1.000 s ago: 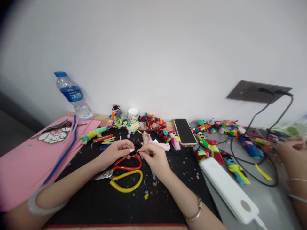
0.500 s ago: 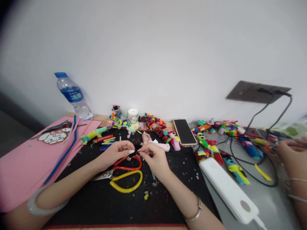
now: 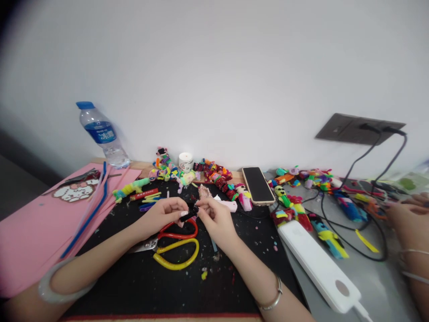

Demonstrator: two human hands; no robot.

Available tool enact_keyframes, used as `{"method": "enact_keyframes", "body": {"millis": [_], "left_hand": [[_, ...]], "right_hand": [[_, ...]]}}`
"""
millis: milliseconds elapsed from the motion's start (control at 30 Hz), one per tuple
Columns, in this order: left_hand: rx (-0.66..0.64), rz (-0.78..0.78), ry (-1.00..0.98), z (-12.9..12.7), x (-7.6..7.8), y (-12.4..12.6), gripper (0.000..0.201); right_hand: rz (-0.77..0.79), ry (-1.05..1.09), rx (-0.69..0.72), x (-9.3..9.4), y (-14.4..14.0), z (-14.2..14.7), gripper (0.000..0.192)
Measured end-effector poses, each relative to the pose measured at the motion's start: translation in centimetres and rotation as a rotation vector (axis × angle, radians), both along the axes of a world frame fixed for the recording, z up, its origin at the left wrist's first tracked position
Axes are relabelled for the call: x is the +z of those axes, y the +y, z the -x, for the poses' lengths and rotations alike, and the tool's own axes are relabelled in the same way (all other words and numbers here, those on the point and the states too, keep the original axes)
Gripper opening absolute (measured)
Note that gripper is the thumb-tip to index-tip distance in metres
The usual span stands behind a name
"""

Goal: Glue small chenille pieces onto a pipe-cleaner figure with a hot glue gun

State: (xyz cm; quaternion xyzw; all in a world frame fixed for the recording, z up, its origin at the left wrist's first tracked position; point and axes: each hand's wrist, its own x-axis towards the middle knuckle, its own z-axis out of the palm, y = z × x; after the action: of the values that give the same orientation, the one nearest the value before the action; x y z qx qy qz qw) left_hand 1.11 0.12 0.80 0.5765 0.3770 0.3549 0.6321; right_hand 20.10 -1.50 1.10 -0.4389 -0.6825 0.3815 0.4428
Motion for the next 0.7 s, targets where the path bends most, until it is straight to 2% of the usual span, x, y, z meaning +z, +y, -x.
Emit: {"method": "enact_keyframes", "body": {"millis": [133, 233, 500, 700], "left_hand": [[-0.034, -0.041, 0.032, 0.05, -0.35, -0.12, 0.018], [-0.027, -0.042, 0.035, 0.02, -0.41, -0.15, 0.018], [-0.015, -0.008, -0.004, -0.13, 0.26, -0.38, 0.021], [0.018, -0.102, -0.019, -0.13, 0.39, -0.80, 0.025]], "right_hand": [[-0.115, -0.263, 0.034, 0.62, -0.34, 0.04, 0.021], [-0.156, -0.358, 0.042, 0.75, -0.47, 0.08, 0.027], [-0.220, -0.406, -0.042, 0.22, -0.50, 0.06, 0.025], [-0.273, -0.395, -0.158, 0.24, -0.58, -0.14, 0.026]]}}
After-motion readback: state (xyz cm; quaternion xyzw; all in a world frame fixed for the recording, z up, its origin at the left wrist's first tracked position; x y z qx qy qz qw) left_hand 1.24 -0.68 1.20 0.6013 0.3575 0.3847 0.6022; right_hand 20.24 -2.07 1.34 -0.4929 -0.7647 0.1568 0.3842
